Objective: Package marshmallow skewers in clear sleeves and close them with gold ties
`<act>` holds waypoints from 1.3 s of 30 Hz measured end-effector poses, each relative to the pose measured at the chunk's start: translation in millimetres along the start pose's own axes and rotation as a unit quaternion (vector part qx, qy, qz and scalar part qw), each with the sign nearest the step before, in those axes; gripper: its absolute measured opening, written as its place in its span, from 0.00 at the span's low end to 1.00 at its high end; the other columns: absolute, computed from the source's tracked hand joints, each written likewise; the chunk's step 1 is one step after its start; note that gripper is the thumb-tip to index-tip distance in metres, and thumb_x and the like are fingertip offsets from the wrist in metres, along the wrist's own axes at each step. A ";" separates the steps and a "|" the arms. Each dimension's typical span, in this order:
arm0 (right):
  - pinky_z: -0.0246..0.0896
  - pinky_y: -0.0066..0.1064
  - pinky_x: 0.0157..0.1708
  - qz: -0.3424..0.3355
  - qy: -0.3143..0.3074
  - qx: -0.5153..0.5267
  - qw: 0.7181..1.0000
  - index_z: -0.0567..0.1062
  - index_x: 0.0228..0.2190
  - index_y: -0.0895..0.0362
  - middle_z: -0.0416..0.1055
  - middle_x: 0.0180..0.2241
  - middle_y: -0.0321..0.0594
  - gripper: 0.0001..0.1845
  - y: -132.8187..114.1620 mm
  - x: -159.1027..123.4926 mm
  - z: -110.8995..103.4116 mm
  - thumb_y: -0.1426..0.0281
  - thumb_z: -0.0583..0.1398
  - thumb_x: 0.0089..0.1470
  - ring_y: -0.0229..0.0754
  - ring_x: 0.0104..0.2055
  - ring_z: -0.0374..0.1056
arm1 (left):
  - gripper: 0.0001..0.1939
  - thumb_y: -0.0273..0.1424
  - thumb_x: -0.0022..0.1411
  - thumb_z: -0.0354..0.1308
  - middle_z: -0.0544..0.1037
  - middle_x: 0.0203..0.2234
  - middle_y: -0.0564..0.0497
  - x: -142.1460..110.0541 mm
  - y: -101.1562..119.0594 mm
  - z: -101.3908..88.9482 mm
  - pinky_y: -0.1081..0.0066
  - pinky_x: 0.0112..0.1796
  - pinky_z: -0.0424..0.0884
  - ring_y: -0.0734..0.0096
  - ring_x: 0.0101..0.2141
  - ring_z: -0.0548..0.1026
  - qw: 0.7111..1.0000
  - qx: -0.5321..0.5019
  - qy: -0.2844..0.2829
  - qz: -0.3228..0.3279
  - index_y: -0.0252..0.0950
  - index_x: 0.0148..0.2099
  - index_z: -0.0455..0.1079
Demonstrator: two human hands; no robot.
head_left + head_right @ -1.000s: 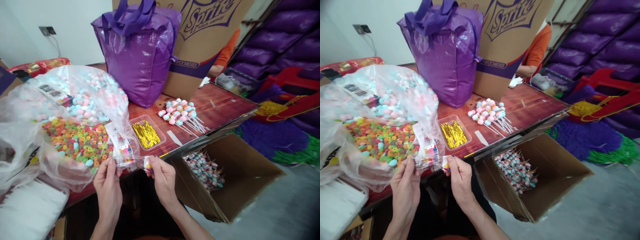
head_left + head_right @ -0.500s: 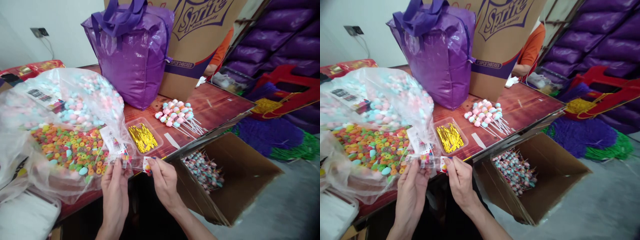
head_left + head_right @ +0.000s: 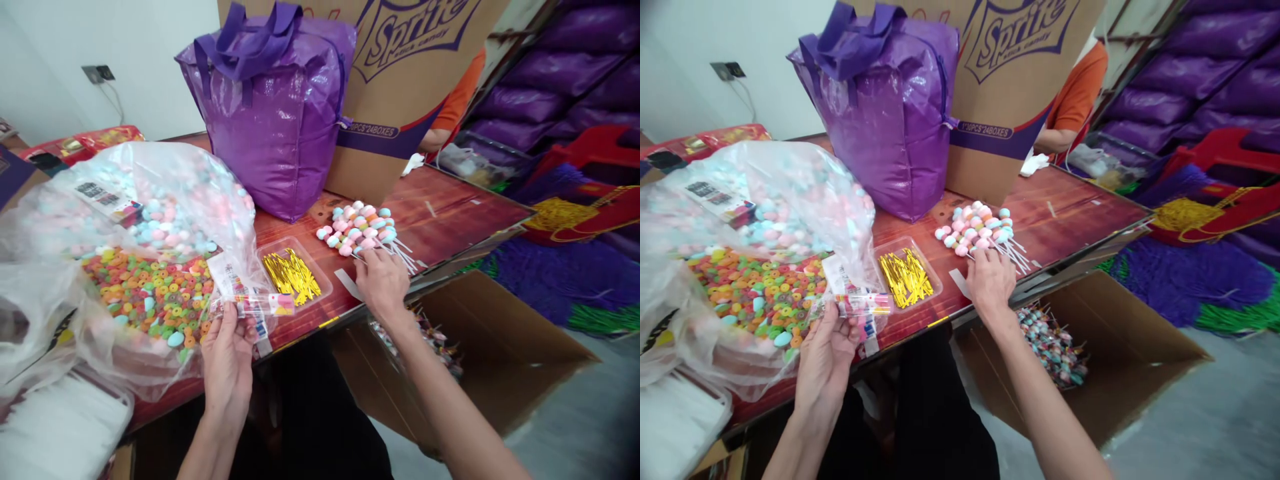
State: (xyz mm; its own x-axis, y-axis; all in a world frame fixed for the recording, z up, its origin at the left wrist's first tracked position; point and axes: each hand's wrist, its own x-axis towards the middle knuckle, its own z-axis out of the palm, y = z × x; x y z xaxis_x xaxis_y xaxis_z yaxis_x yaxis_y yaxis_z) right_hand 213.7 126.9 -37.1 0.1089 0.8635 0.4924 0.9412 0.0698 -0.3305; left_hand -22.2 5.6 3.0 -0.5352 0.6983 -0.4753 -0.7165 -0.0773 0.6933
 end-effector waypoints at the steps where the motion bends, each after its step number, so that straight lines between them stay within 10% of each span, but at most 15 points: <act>1: 0.54 0.39 0.38 -0.003 -0.016 -0.006 1.000 0.77 0.31 0.59 0.77 0.35 0.51 0.08 6.1 4.1 5.2 0.72 0.58 0.56 0.53 0.38 0.66 | 0.17 0.33 0.45 0.77 0.77 0.23 0.54 0.7 1.2 0.4 0.78 0.21 0.70 0.75 0.23 0.75 1.000 -0.004 0.002 -0.004 0.33 0.34 0.74; 6: 0.59 0.38 0.38 0.003 -0.017 0.071 0.997 0.77 0.29 0.58 0.76 0.31 0.48 0.11 10.7 -6.5 10.7 0.71 0.55 0.58 0.50 0.36 0.69 | 0.07 0.29 0.59 0.68 0.76 0.23 0.54 2.1 8.5 2.3 0.80 0.19 0.67 0.77 0.20 0.74 0.999 -0.025 0.020 -0.034 0.33 0.35 0.74; 15: 0.66 0.31 0.37 0.029 -0.043 0.417 0.907 0.80 0.33 0.52 0.77 0.32 0.35 0.04 -35.3 -86.7 -57.4 0.69 0.63 0.59 0.41 0.34 0.72 | 0.03 0.27 0.65 0.61 0.78 0.26 0.54 9.7 16.3 -11.1 0.80 0.19 0.67 0.78 0.22 0.76 0.996 -0.057 0.047 -0.059 0.34 0.36 0.73; 28: 0.64 0.34 0.38 -0.160 -0.101 0.333 0.924 0.78 0.36 0.51 0.77 0.33 0.36 0.07 -30.8 -96.2 -80.5 0.73 0.61 0.62 0.42 0.35 0.72 | 0.12 0.31 0.52 0.72 0.79 0.26 0.55 10.8 17.8 -25.8 0.77 0.25 0.69 0.76 0.24 0.76 0.999 -0.051 -0.003 0.002 0.35 0.35 0.74; 39: 0.66 0.35 0.35 -0.169 -0.134 0.332 0.918 0.77 0.36 0.50 0.76 0.32 0.37 0.06 -33.4 -98.4 -90.8 0.71 0.60 0.62 0.43 0.33 0.73 | 0.18 0.35 0.45 0.75 0.79 0.28 0.54 11.0 17.0 -31.1 0.75 0.28 0.70 0.74 0.27 0.78 0.998 -0.043 0.008 0.041 0.35 0.34 0.72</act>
State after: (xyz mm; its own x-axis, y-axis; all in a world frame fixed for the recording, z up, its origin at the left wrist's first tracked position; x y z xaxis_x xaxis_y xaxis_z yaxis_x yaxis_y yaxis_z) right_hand 200.6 -5.7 -1.4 -0.3202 0.8221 0.4707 0.4942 0.5689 -0.6574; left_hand -54.2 -10.2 -7.2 -0.6000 0.6759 -0.4281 -0.7057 -0.1951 0.6811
